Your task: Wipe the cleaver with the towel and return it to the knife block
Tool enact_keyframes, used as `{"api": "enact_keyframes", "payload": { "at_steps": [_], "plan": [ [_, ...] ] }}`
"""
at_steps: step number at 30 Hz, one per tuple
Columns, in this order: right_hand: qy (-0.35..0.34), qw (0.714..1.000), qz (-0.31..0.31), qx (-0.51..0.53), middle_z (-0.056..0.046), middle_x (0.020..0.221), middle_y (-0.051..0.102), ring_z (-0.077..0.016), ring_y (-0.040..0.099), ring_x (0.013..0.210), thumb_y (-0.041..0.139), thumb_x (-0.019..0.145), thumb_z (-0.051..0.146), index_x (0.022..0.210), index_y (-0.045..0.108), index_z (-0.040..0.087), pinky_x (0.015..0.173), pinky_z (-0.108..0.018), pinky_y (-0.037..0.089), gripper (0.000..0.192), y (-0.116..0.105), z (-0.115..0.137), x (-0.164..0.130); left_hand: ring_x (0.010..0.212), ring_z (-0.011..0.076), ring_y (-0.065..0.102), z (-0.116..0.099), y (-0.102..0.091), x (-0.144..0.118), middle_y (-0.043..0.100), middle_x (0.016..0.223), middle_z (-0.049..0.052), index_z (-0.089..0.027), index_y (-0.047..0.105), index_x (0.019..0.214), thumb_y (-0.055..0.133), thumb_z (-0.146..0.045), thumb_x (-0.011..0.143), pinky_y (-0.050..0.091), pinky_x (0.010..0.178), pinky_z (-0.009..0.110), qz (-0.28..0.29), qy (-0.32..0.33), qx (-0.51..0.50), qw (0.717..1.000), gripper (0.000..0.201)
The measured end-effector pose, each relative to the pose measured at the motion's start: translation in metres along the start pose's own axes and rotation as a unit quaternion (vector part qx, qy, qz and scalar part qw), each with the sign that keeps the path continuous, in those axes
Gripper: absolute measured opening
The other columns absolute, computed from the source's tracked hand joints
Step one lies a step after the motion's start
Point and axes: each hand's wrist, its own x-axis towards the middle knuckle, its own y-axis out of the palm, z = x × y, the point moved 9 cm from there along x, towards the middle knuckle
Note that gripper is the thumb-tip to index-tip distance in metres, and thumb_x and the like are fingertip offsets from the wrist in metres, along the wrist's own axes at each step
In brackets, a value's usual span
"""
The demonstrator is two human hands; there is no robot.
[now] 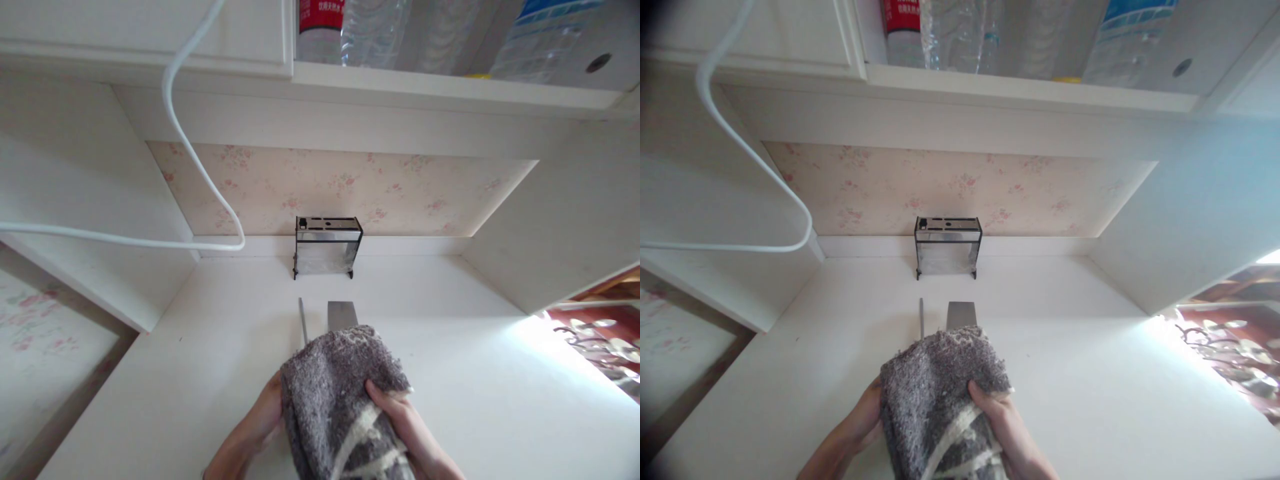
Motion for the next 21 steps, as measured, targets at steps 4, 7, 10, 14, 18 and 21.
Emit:
{"api": "enact_keyframes", "payload": {
  "at_steps": [4,7,10,14,18,21],
  "plan": [
    [-0.065,0.992,-0.105,0.0,-0.014,0.098,0.074,-0.0324,0.069,0.095,0.081,0.065,0.041,0.124,0.059,0.008,0.088,-0.04,0.056,0.07,-0.047,0.051,-0.014,0.101,0.0233,0.061,-0.007,0.0,0.012,0.068,0.107,0.009,-0.018,0.069,0.106,0.067,-0.033,0.081,0.046,0.091,0.037,0.043,0.035,-0.034,0.998,0.03],
    [-0.112,0.981,-0.157,-0.004,-0.012,0.099,0.074,-0.0322,0.07,0.092,0.08,0.065,0.039,0.13,0.054,0.013,0.084,-0.039,0.059,0.074,-0.086,0.093,-0.025,0.084,0.0189,0.061,-0.009,-0.013,0.017,0.066,0.1,0.008,-0.016,0.07,0.099,0.061,-0.036,0.086,0.049,0.08,0.035,0.027,0.053,-0.033,0.998,0.025],
    [-0.119,0.977,-0.176,-0.021,-0.012,0.099,0.074,-0.0321,0.071,0.09,0.076,0.069,0.042,0.127,0.055,0.018,0.079,-0.038,0.06,0.066,-0.125,0.124,-0.026,0.075,0.0148,0.059,-0.011,-0.027,0.022,0.063,0.092,0.005,-0.016,0.068,0.091,0.06,-0.034,0.087,0.048,0.073,0.031,0.002,0.055,-0.035,0.998,0.02],
    [-0.051,0.975,-0.187,-0.11,-0.014,0.092,0.074,-0.032,0.071,0.085,0.072,0.072,0.047,0.112,0.061,0.015,0.075,-0.039,0.06,0.052,-0.174,0.133,-0.011,0.074,0.0128,0.057,-0.011,-0.05,0.027,0.062,0.09,0.004,-0.017,0.066,0.09,0.062,-0.034,0.085,0.047,0.07,0.027,-0.044,0.052,-0.028,0.997,0.018],
    [-0.023,0.946,-0.167,-0.277,-0.014,0.092,0.074,-0.0297,0.072,0.082,0.069,0.074,0.051,0.101,0.063,0.015,0.075,-0.037,0.058,0.046,-0.217,0.139,0.008,0.071,0.0112,0.055,-0.012,-0.064,0.029,0.06,0.088,0.002,-0.016,0.064,0.089,0.062,-0.036,0.085,0.045,0.068,0.025,-0.065,0.055,0.013,0.996,0.02],
    [-0.122,0.836,-0.254,-0.471,-0.013,0.091,0.074,-0.0306,0.071,0.081,0.061,0.075,0.056,0.103,0.063,0.018,0.074,-0.04,0.057,0.048,-0.247,0.178,0.011,0.068,0.011,0.055,-0.009,-0.068,0.031,0.06,0.087,0.002,-0.016,0.063,0.087,0.062,-0.038,0.084,0.044,0.067,0.025,-0.07,0.05,0.021,0.996,0.022]
  ]
}}
